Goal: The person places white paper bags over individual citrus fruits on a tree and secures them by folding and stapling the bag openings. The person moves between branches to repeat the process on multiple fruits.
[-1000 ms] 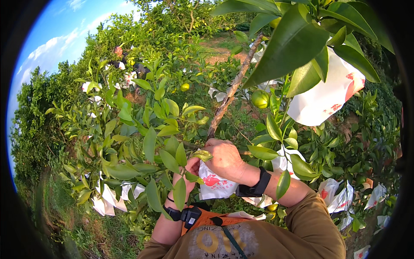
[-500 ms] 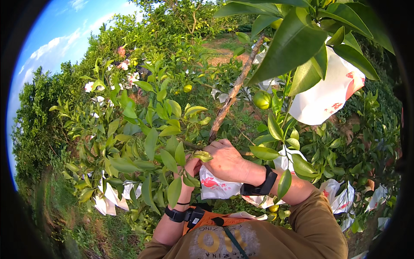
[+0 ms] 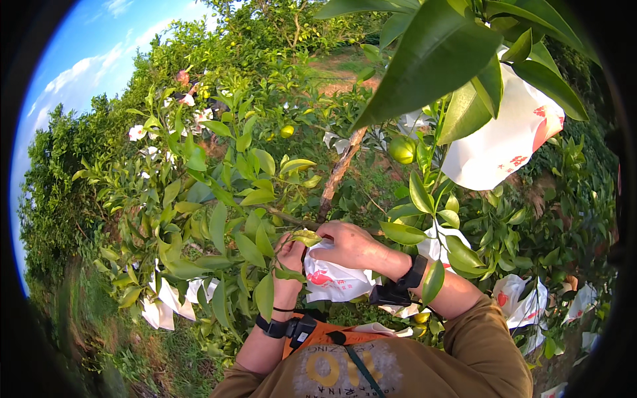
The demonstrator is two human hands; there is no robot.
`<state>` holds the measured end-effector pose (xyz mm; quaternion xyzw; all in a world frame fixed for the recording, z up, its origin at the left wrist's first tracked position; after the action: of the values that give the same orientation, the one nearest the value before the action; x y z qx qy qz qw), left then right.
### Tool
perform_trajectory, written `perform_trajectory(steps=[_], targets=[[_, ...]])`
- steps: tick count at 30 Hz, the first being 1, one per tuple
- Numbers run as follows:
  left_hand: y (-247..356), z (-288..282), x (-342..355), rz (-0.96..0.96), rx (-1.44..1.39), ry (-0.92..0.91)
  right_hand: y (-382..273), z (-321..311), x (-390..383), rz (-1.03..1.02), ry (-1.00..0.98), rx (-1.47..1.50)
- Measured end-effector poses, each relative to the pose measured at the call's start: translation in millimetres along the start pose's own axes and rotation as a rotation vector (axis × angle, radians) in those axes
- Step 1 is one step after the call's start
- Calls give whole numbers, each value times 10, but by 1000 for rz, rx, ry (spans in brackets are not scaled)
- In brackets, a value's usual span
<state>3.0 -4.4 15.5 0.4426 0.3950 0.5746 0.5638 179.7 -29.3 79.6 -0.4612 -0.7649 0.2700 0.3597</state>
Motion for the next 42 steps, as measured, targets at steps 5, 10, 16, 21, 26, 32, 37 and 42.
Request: perform_trajectory(steps=[5,10,16,21,26,32,37,42], targets=[[2,-1,-63,-52,-246,-81,69,26,110,34,-78,54],[-15,-18,-87,-160,-341,-74,143,-3,147,56,-149,229],[-21,-10,-22,-184,-375,-134,172,-49,306,104,-118,261],[-62,13,-40,-80,-384,-122,194,54,397,35,-1,158],[-64,44,-100,167,-150,78,201,68,384,25,18,103],[94,17,-153,196,249,88,50,-48,81,-18,-24,1],[180,46,-127,109,227,41,-87,0,-153,-63,61,-98],[125,32,-81,-15,-112,-25,-143,174,-280,-141,145,-157]])
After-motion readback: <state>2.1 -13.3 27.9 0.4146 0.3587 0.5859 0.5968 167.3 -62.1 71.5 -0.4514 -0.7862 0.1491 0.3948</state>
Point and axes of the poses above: each hand's wrist, its own x-axis towards the middle knuckle, its own z-axis out of the palm, y = z × x, the point moved 1 cm from there along x, towards the middle knuckle, and after that the axes turned 1 degree about -x, right-handed, at the moved point
